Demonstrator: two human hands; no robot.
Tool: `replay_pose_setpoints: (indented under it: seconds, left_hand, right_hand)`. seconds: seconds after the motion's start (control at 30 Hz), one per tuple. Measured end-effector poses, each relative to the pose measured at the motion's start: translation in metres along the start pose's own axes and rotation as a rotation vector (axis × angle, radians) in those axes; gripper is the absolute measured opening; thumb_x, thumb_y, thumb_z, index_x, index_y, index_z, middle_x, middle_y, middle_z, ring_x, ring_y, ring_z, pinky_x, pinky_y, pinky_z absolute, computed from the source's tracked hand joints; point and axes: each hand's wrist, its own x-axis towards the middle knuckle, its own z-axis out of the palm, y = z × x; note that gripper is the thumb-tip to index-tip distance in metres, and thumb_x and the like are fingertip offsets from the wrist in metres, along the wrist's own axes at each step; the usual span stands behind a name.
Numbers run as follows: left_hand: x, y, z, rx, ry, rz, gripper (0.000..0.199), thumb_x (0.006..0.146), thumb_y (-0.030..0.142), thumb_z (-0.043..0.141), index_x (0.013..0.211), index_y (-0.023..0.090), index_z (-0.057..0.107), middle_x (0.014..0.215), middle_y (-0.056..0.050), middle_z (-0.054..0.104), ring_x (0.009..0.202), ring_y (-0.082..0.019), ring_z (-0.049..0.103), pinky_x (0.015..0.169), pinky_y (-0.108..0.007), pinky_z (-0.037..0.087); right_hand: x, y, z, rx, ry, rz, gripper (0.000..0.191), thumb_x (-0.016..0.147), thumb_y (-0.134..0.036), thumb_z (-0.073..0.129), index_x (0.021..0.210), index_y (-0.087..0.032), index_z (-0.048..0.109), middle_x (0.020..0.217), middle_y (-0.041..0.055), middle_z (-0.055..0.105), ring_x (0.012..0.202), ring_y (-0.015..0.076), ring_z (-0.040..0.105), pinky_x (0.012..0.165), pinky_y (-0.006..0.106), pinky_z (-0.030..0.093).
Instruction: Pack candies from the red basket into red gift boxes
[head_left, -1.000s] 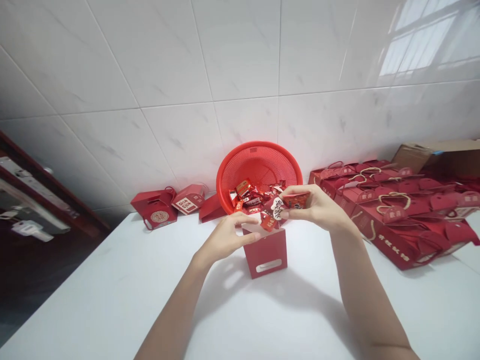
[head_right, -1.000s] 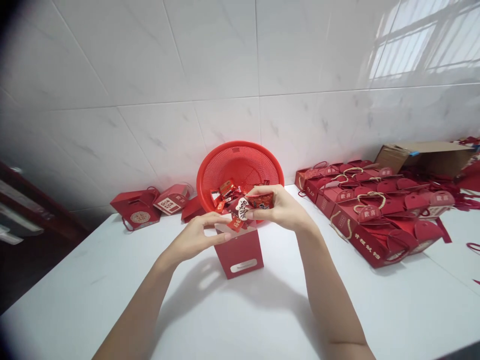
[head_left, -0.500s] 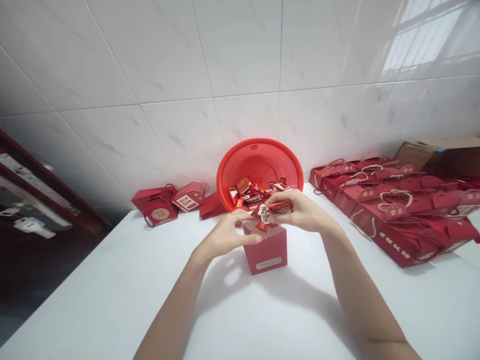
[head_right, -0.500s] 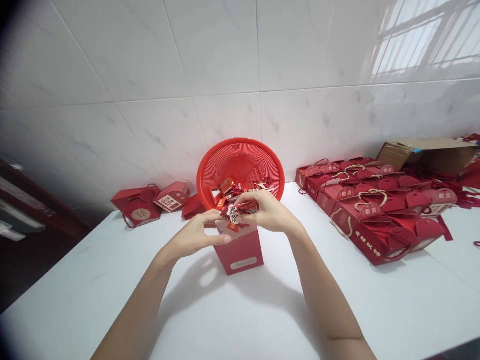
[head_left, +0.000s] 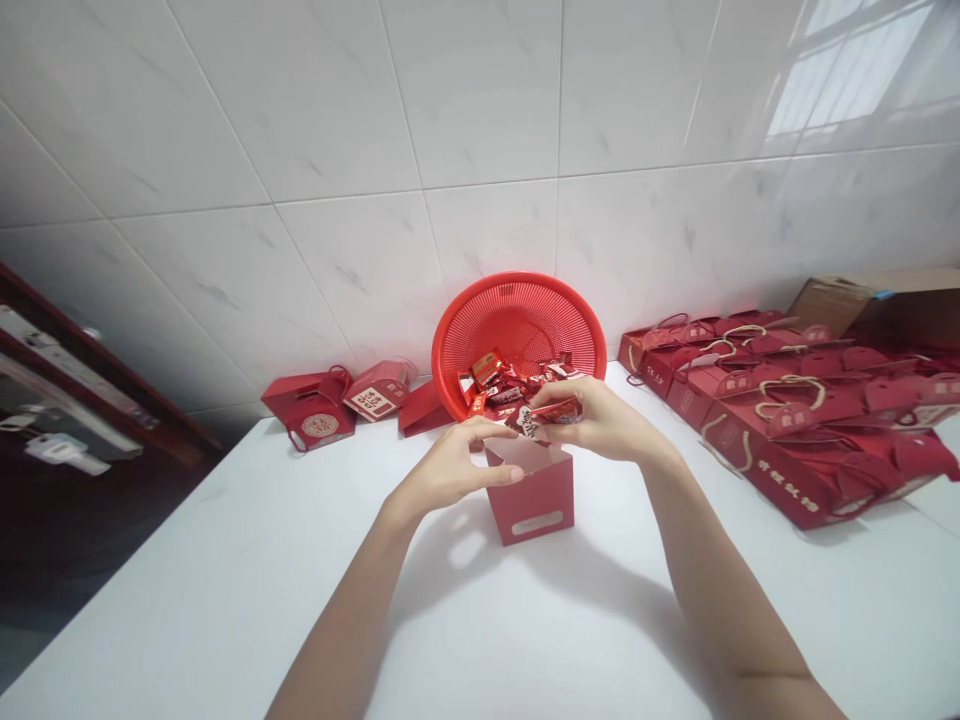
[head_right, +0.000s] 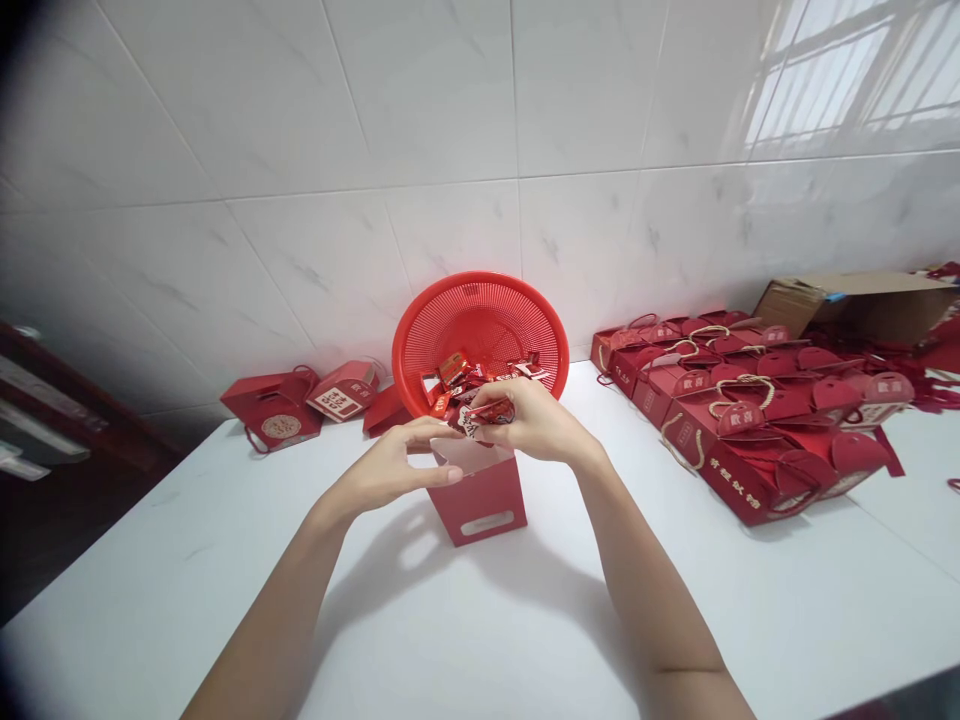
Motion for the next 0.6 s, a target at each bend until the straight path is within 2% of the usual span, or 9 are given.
replay_pose_setpoints:
  seconds: [0.2,0.4,0.5,0.6]
  left_hand:
    - [0.0,0.0005,-0.0005,-0.035,-0.041,0.028,0.04,0.076,0.036,0.078,0.116,0.028,0.075,0.112,-0.003,0.074,0.104,-0.025,0.065,0.094,-0.036,0.05]
    - [-0.0001,0.0032,0.0001,-0.085,-0.04,-0.007,0.046,0.073,0.034,0.081,0.117,0.025,0.074,0.117,-0.005,0.073,0.106,-0.026,0.067,0.098,-0.039,0.051]
    - [0.0002,0.0018,0.0003,-0.044,-0.008,-0.039,0.051,0.07,0.037,0.083,0.119,0.026,0.073,0.122,-0.006,0.072,0.114,-0.028,0.065,0.1,-0.04,0.05]
    - [0.0003,0.0004,0.0002,-0.039,0.015,-0.067,0.055,0.068,0.041,0.084,0.12,0.025,0.073,0.129,-0.007,0.069,0.12,-0.029,0.062,0.102,-0.041,0.049]
  right_hand:
    - [-0.0025,-0.0052,-0.0014,0.032,-0.051,0.003,0.013,0.079,-0.018,0.069,0.091,-0.017,0.074,0.084,0.0036,0.076,0.078,0.0183,0.069,0.07,0.027,0.051]
    - [-0.0026,-0.0021,-0.0038,0.012,-0.166,0.035,0.02,0.078,-0.021,0.07,0.097,-0.018,0.076,0.084,0.0028,0.076,0.08,0.0195,0.07,0.069,0.028,0.052]
    - [-0.0022,-0.0008,-0.0031,-0.006,-0.118,-0.005,0.022,0.078,-0.02,0.067,0.099,-0.018,0.073,0.092,0.0045,0.075,0.087,0.0205,0.069,0.074,0.03,0.053]
    - [-0.0023,0.0006,-0.0007,0.058,0.018,-0.035,0.016,0.081,-0.022,0.063,0.097,-0.02,0.063,0.101,0.0056,0.069,0.094,0.02,0.066,0.077,0.031,0.053]
